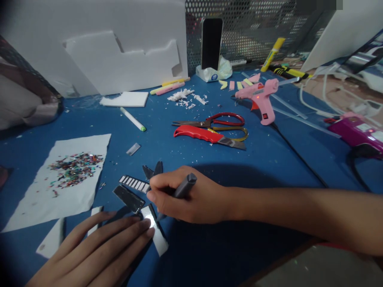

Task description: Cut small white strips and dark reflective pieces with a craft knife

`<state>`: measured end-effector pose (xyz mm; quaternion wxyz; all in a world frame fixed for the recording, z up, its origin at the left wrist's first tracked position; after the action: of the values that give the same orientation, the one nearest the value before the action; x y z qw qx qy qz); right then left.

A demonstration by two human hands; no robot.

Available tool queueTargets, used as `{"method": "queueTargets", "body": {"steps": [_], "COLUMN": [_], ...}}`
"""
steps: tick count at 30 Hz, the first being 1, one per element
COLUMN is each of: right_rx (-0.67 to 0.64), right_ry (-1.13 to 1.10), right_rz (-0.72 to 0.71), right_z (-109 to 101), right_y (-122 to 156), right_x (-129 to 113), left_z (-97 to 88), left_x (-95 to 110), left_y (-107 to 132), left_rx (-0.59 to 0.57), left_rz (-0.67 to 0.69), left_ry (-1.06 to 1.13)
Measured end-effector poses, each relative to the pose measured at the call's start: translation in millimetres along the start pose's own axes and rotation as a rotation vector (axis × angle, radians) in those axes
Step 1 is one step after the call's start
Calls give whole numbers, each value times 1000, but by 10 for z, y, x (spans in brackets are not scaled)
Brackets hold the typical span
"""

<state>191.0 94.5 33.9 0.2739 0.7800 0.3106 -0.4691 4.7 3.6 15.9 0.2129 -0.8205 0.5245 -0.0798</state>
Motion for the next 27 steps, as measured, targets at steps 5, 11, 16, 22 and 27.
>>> {"method": "queueTargets", "body": {"steps": [5, 11, 16, 22, 27], "right_rx": [8, -20, -72, -73, -59], "right_ry": [28, 16, 26, 48, 42], "right_rz": [-23, -29, -75, -88, -87], "right_z": [-9, -9, 4, 2, 3], "right_y": [9, 18, 19, 24, 24], "right_x": [-13, -25, -32, -25, -14], "left_z": [0, 4, -6, -4, 6], "left_x": [9, 6, 5, -1, -4], "left_y": [-3, -15, -22, -13, -6], "left_rx": [7, 12, -3, 6, 5], "left_rz": [-5, -12, -15, -14, 6], "left_ry": [-4, 6, 2, 3, -9]}}
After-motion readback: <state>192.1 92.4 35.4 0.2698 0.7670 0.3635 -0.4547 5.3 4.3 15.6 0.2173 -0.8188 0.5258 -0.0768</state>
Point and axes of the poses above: each hand's wrist, its own y-axis away from the middle knuckle, its own z-axis out of the palm, x = y × z, the point moved 3 cm from there along -y, towards the middle knuckle, and after that the axes turned 10 degrees about z, right-handed, at the moved point
